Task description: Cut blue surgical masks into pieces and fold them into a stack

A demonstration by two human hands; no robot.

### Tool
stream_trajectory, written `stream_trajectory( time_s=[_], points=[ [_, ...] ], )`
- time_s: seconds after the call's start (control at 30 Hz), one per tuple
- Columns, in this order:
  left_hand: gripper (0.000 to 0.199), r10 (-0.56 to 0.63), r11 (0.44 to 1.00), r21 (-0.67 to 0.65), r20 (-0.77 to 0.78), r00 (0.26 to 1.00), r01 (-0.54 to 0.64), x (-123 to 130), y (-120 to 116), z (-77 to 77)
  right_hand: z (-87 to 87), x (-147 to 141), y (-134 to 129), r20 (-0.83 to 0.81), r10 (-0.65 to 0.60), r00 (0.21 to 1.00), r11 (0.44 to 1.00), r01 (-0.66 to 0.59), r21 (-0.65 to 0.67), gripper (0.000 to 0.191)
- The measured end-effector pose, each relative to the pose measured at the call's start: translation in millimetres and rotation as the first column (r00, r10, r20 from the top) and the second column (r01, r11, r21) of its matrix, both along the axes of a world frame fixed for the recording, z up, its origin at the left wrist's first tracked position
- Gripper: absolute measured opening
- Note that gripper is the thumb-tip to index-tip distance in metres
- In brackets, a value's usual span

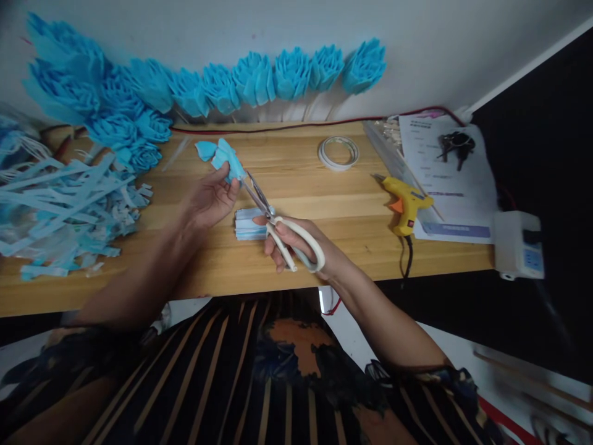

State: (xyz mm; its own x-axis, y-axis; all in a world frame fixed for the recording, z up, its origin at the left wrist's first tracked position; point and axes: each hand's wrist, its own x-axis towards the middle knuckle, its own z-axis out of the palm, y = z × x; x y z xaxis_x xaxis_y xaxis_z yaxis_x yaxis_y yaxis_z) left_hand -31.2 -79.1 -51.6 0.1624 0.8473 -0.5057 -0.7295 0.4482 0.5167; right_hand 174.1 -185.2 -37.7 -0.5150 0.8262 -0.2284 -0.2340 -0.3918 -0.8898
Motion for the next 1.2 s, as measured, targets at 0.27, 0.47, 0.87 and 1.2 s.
stream_trajectory(
  time_s=[0.27, 0.47, 0.87, 1.2],
  points=[
    [0.014, -0.048, 0.999, 0.023, -0.054, 0.997, 0.049, 2.5, -3.2, 2.7, -1.6, -3.3, 1.4, 0.001, -0.010, 1.000, 1.000, 0.010, -0.023, 0.060],
    [0.010, -0.085, 0.993, 0.072, -0.075, 0.994, 0.090, 6.2, -7.8, 1.6, -3.9, -8.8, 5.2, -0.013, -0.036, 0.999, 0.999, 0.035, -0.031, 0.060],
    [0.008, -0.102, 0.986, 0.116, -0.116, 0.988, 0.116, 6.2, -7.7, -7.0, 3.0, -24.4, -1.1, -0.092, -0.157, 0.983, 0.986, 0.150, -0.072, 0.067],
    [0.006, -0.128, 0.982, 0.128, -0.115, 0.985, 0.142, 9.0, -13.4, 1.7, -3.3, -36.1, -13.3, -0.158, -0.267, 0.951, 0.962, 0.254, -0.097, 0.067]
  ],
)
